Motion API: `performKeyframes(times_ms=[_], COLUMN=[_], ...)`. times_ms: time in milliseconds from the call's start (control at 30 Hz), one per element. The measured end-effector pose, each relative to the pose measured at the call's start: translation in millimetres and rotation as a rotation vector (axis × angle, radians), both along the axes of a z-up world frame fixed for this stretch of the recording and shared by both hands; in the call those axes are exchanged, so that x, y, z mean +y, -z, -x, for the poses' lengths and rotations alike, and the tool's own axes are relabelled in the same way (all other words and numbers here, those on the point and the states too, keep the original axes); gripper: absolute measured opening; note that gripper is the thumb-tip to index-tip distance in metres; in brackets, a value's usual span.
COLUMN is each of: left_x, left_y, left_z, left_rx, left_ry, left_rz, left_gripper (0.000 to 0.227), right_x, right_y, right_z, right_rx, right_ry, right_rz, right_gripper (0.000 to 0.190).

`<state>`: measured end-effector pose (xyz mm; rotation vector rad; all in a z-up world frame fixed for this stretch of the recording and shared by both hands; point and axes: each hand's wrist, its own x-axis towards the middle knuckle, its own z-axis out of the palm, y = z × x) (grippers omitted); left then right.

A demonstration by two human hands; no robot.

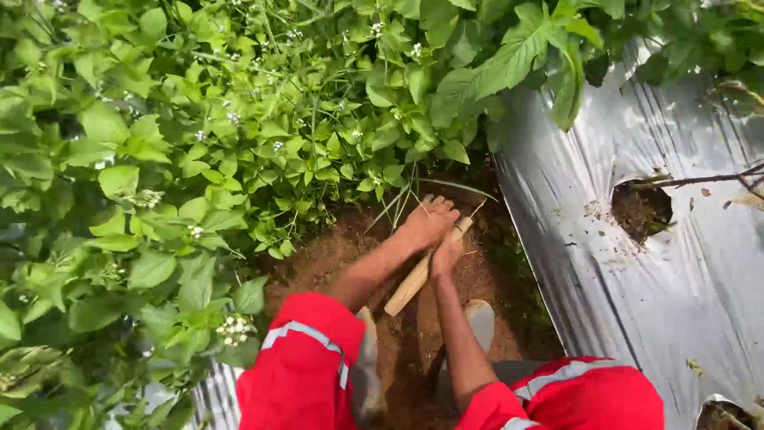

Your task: Using a hoe to remove weeds from the soil between rows of crops covered in plastic mulch.

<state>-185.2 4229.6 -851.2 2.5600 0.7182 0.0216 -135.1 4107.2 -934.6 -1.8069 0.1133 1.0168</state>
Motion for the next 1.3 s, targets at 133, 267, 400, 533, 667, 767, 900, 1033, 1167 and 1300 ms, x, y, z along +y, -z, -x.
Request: performKeyframes(times_ms=[133, 267, 400, 533, 667, 767, 900, 1033, 1167, 1300], left_x=[58.7, 76.3, 83.1, 103.5, 92.2, 95.8, 67.5, 62.4, 61.3, 61.5], left_y=[-31.0, -41.3, -69.5, 114.9, 131.8, 204.2, 242.1, 236.6, 225.5, 209.5], left_z=[34.4, 87.7, 122.7, 149.1, 138.7, 132.0, 132.1, 136.1, 137.9, 139.5], left_rx=[-0.064, 0.293, 0.772, 0.447, 0.417, 0.344, 0.442, 0.480, 0.548, 0.635], left_ry=[0.075, 0.108, 0.092, -0.017, -0.067, -0.114, -0.151, -0.113, -0.032, 0.064], left_rz=[-0.373, -0.405, -0.416, -0.518, -0.476, -0.685, -0.934, -0.915, -0.938, -0.977], left_gripper=[0.028, 0.035, 0.047, 0.021, 0.003, 0.015, 0.023, 0.023, 0.022, 0.022], right_x=[59.7, 61.5, 55.2, 69.4, 86.2, 85.6, 78.7, 86.2, 77.8, 63.8], right_y=[43.1, 46.1, 57.3, 42.5, 8.1, 4.6, -21.9, -6.4, -0.9, 2.1], right_z=[17.9, 36.6, 41.3, 47.2, 75.3, 83.7, 74.8, 65.2, 88.4, 79.1], right_rx=[0.011, 0.025, 0.051, 0.042, 0.051, 0.024, -0.009, -0.085, -0.070, -0.045], right_ry=[0.149, 0.120, 0.000, 0.162, 0.300, 0.131, 0.228, 0.354, 0.082, 0.210], right_rz=[-0.190, -0.147, -0.088, -0.183, -0.241, -0.169, -0.215, -0.251, -0.163, -0.241], right_gripper=[0.031, 0.031, 0.039, 0.037, 0.051, 0.048, 0.048, 0.055, 0.041, 0.038])
